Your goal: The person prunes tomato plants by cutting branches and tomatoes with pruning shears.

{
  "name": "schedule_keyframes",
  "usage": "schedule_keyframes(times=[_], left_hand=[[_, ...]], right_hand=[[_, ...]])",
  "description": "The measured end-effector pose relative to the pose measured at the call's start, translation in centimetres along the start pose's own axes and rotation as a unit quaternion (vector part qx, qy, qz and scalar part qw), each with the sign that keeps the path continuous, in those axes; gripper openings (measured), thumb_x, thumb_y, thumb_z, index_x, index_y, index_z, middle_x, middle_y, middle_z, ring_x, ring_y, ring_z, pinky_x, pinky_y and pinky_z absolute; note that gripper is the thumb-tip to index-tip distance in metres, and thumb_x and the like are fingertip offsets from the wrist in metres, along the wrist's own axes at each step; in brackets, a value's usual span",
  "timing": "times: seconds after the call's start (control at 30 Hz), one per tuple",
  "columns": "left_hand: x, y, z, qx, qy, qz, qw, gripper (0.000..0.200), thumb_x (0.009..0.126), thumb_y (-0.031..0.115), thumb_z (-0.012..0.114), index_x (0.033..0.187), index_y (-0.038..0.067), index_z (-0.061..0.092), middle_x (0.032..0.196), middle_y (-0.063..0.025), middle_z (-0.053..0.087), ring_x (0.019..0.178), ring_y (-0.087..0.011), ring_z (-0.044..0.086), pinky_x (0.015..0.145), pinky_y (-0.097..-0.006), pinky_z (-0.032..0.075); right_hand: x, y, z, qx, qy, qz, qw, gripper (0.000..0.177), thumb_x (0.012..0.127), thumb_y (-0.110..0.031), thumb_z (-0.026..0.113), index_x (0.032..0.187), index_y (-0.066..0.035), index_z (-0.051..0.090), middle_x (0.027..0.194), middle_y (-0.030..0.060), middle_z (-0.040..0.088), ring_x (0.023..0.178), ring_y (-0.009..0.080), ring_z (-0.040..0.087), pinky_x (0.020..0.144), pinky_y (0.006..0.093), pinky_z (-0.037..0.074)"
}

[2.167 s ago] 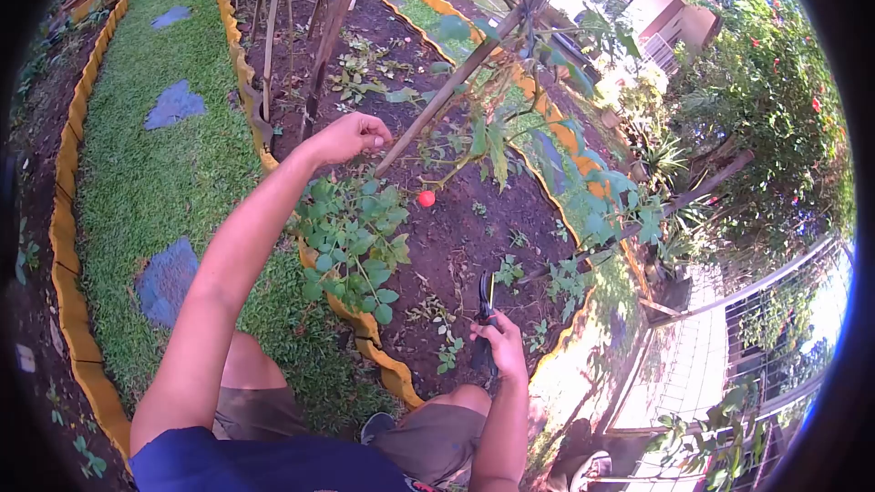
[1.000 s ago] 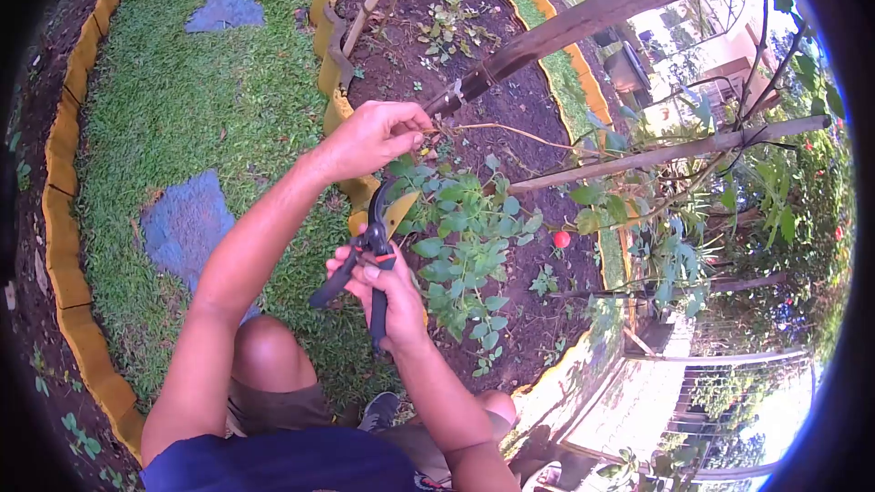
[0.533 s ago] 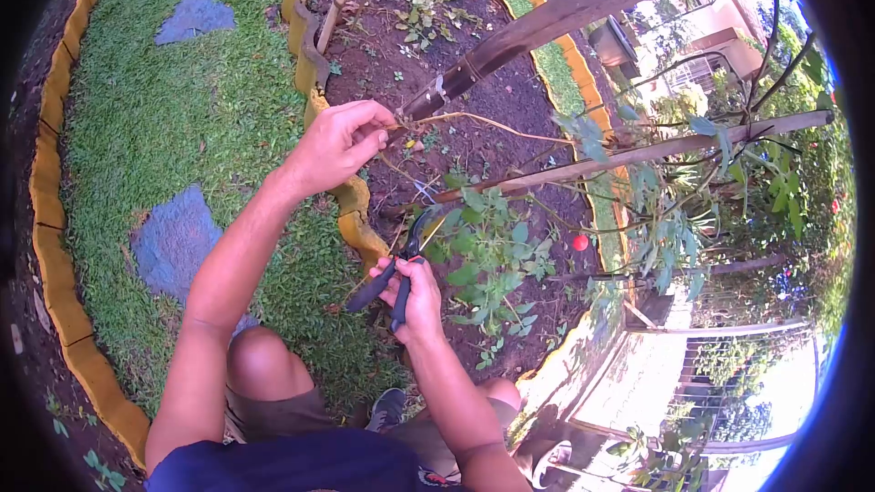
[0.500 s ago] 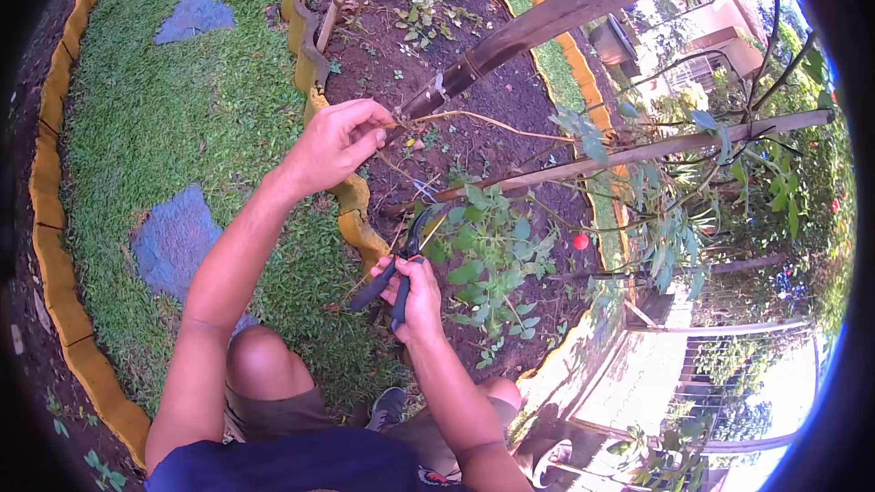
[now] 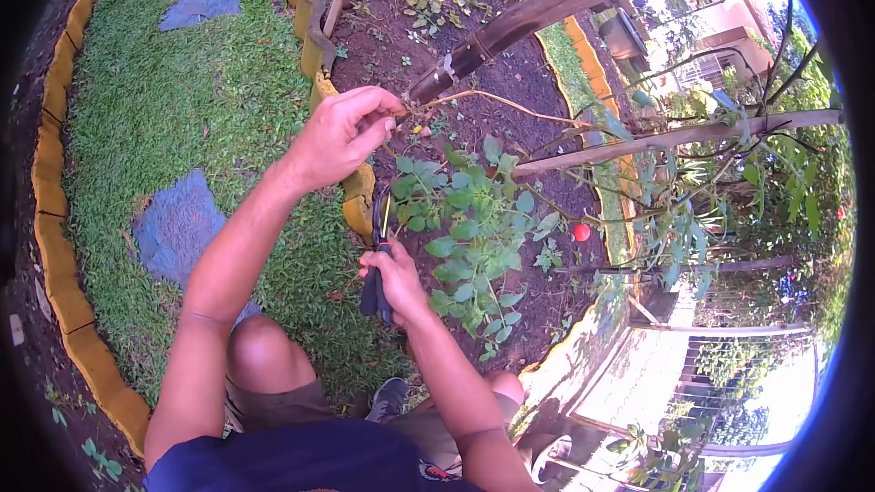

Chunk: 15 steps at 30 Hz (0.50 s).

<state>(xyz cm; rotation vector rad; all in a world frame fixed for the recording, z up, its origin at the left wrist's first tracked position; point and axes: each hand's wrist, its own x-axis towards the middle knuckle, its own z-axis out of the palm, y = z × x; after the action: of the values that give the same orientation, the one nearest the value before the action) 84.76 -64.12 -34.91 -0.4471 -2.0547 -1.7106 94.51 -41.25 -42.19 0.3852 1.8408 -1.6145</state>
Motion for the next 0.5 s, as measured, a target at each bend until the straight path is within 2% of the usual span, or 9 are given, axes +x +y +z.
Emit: schedule_keyframes(times=[0.07, 0.1, 0.2, 0.33, 0.43, 0.5], left_hand=[[-0.3, 0.0, 0.1, 0.019, 0.011, 0.021, 1.000, 0.016, 0.093, 0.005, 0.062, 0.107, -0.001, 0.064, 0.090, -0.0073, 0.064, 0.077, -0.0129, 0.063, 0.069, -0.0300, 0.052], [-0.4, -0.2, 0.0, 0.017, 0.015, 0.011, 1.000, 0.016, 0.093, 0.005, 0.062, 0.107, -0.001, 0.064, 0.091, -0.0075, 0.064, 0.078, -0.0131, 0.064, 0.069, -0.0298, 0.052], [-0.4, -1.1, -0.2, 0.014, 0.017, -0.018, 1.000, 0.016, 0.094, 0.002, 0.060, 0.108, -0.002, 0.064, 0.093, -0.0078, 0.066, 0.080, -0.0135, 0.066, 0.071, -0.0294, 0.053], [-0.2, -1.4, 0.0, 0.021, 0.006, -0.044, 0.999, 0.014, 0.095, 0.001, 0.059, 0.108, -0.002, 0.064, 0.094, -0.0070, 0.070, 0.085, -0.0124, 0.068, 0.074, -0.0285, 0.054], [-0.1, -0.5, 0.9, 0.031, -0.021, -0.068, 0.997, 0.012, 0.096, 0.003, 0.061, 0.106, -0.002, 0.064, 0.092, -0.0062, 0.073, 0.088, -0.0112, 0.068, 0.077, -0.0280, 0.055], [-0.1, -0.5, 1.8, 0.031, -0.018, -0.078, 0.996, 0.012, 0.096, 0.004, 0.061, 0.107, -0.001, 0.063, 0.093, -0.0069, 0.073, 0.087, -0.0114, 0.068, 0.078, -0.0282, 0.055]], right_hand=[[0.1, -0.9, 0.9, 0.049, 0.002, 0.101, 0.994, 0.034, 0.092, -0.028, 0.064, 0.118, -0.009, 0.053, 0.113, 0.0134, 0.069, 0.098, 0.0247, 0.070, 0.082, 0.0397, 0.057], [0.8, -0.4, 0.6, 0.082, -0.019, 0.123, 0.989, 0.037, 0.090, -0.031, 0.066, 0.116, -0.009, 0.055, 0.113, 0.0138, 0.069, 0.101, 0.0279, 0.070, 0.085, 0.0423, 0.058], [1.0, 1.0, 0.2, 0.103, -0.010, 0.145, 0.984, 0.033, 0.092, -0.032, 0.064, 0.115, -0.011, 0.053, 0.106, 0.0109, 0.071, 0.091, 0.0223, 0.071, 0.075, 0.0381, 0.056], [-1.0, 3.0, -1.2, 0.103, -0.020, 0.141, 0.984, 0.028, 0.093, -0.032, 0.063, 0.110, -0.011, 0.055, 0.106, 0.0092, 0.071, 0.092, 0.0212, 0.071, 0.076, 0.0369, 0.055], [-2.3, 4.7, -2.7, 0.060, -0.030, 0.145, 0.987, 0.029, 0.093, -0.030, 0.063, 0.114, -0.011, 0.055, 0.110, 0.0105, 0.071, 0.097, 0.0240, 0.072, 0.082, 0.0413, 0.057], [-3.2, 5.7, -3.4, 0.065, -0.040, 0.140, 0.987, 0.029, 0.093, -0.030, 0.063, 0.112, -0.011, 0.055, 0.110, 0.0095, 0.071, 0.096, 0.0223, 0.071, 0.081, 0.0384, 0.056]])
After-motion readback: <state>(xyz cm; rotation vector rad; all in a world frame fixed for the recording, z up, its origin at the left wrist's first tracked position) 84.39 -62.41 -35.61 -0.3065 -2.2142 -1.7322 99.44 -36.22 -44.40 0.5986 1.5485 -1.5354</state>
